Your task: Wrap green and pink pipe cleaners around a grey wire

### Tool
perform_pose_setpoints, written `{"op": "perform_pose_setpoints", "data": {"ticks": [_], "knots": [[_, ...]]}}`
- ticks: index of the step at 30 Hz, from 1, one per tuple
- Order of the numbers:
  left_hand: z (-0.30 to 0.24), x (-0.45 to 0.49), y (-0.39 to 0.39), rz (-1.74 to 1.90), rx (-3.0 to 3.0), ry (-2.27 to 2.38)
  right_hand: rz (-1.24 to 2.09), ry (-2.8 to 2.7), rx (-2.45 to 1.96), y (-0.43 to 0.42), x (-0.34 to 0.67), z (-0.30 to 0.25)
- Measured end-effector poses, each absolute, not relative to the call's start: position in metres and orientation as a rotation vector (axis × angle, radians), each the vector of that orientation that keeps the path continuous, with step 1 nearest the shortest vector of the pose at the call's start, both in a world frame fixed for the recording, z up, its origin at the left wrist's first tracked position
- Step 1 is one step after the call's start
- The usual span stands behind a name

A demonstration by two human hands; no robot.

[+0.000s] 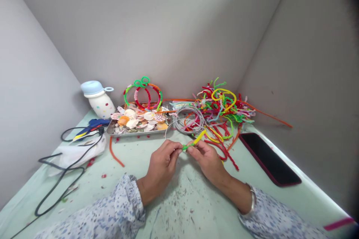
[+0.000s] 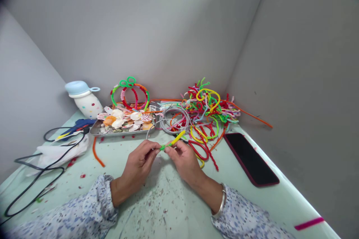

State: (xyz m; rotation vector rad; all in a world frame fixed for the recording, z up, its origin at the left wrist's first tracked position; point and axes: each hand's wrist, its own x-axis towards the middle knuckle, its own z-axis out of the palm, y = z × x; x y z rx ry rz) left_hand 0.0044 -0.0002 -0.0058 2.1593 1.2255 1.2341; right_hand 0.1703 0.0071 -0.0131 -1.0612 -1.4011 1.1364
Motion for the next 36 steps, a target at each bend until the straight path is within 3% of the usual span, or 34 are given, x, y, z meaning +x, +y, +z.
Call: {"op": "perform_pose_setpoints", "data": {"ticks": [36], "knots": [[0.0015,0.0051,-0.0036,1.085,2.170,1.272,1.282,-1.293,-0.998,0.0044,0.1682,-0.0082]]}}
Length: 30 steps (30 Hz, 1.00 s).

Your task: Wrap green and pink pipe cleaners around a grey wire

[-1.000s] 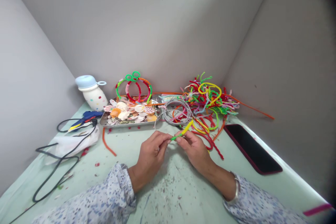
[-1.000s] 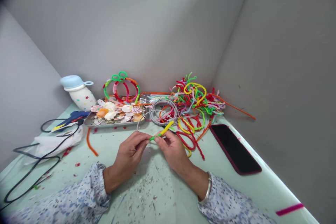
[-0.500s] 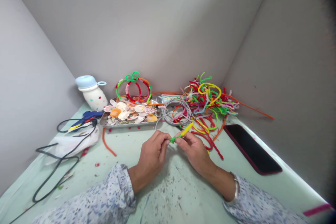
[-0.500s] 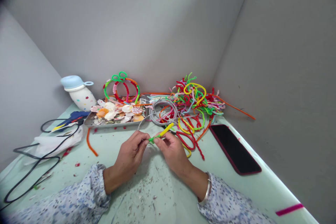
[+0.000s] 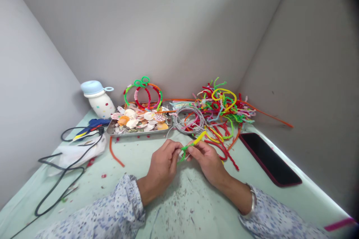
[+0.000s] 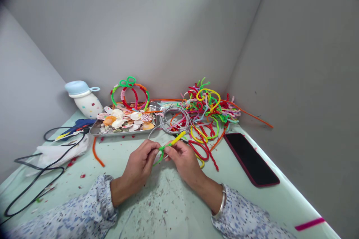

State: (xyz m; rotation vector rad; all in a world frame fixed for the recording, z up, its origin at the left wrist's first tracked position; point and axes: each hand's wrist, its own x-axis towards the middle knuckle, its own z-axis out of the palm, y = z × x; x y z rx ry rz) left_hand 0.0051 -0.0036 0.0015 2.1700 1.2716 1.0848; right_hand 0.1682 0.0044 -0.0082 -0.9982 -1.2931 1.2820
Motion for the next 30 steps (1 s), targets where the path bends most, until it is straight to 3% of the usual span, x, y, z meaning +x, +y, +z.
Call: {"op": "perform_pose_setpoints", "data": {"ticks": [30], "knots": [[-0.0061,0.0061,0.0049,0.958,1.934,1.192,1.364,-1.333,-1.053,0.0095,0.1687,-0.0174]]}}
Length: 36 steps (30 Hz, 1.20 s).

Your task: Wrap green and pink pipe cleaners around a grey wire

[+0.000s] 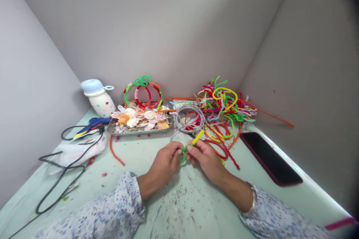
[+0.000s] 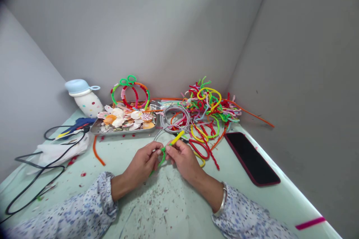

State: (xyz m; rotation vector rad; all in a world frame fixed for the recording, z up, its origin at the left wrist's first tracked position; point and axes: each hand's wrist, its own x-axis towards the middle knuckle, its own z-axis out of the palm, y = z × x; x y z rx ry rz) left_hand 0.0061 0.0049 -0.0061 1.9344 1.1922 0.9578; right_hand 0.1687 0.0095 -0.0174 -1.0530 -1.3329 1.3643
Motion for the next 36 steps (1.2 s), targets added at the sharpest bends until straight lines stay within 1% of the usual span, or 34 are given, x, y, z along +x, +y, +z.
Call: {"op": "perform_pose_setpoints", "data": {"ticks": [6,20,29,36], "knots": [[-0.008,0.004,0.007,0.920,1.893,1.087,1.375,-1.332,-1.022,0.010,0.170,-0.018],[-0.012,0.004,0.012,0.805,1.402,0.807,1.382,-1.321,-0.996,0.010,0.170,-0.017],[-0.012,0.004,0.016,0.792,1.243,0.803,1.408,-1.345,-0.986,0.009,0.171,-0.015],[-0.011,0.000,0.019,0.711,1.263,0.794,1.394,-1.397,-0.991,0.010,0.172,-0.014]]}}
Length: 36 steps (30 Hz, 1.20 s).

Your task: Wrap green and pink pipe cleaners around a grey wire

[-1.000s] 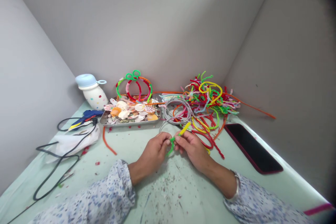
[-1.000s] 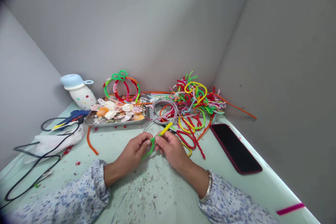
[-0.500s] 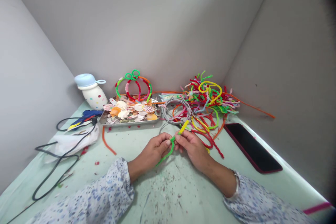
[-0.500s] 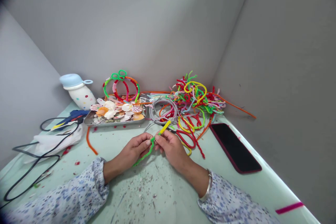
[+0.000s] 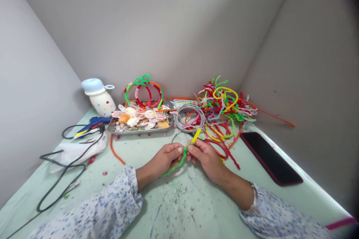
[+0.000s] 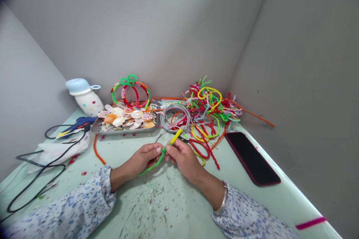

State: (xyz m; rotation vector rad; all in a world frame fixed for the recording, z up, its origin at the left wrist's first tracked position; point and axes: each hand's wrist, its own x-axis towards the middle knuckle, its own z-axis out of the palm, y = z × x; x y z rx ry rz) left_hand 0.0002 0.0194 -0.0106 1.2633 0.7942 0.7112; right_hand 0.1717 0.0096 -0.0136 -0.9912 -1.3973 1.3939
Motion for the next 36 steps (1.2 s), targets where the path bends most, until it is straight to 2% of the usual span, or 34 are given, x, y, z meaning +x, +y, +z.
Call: {"op": "perform_pose_setpoints", "data": {"ticks": [11,17,36], "knots": [[-0.007,-0.001,0.021,0.738,1.119,0.774,1.433,-1.331,-0.935,0.013,0.172,-0.018],[-0.007,0.002,0.017,0.838,1.321,0.787,1.504,-1.202,-0.888,0.014,0.172,-0.026],[-0.017,0.007,0.011,1.087,1.377,0.954,1.571,-1.134,-0.885,0.015,0.171,-0.025]]}}
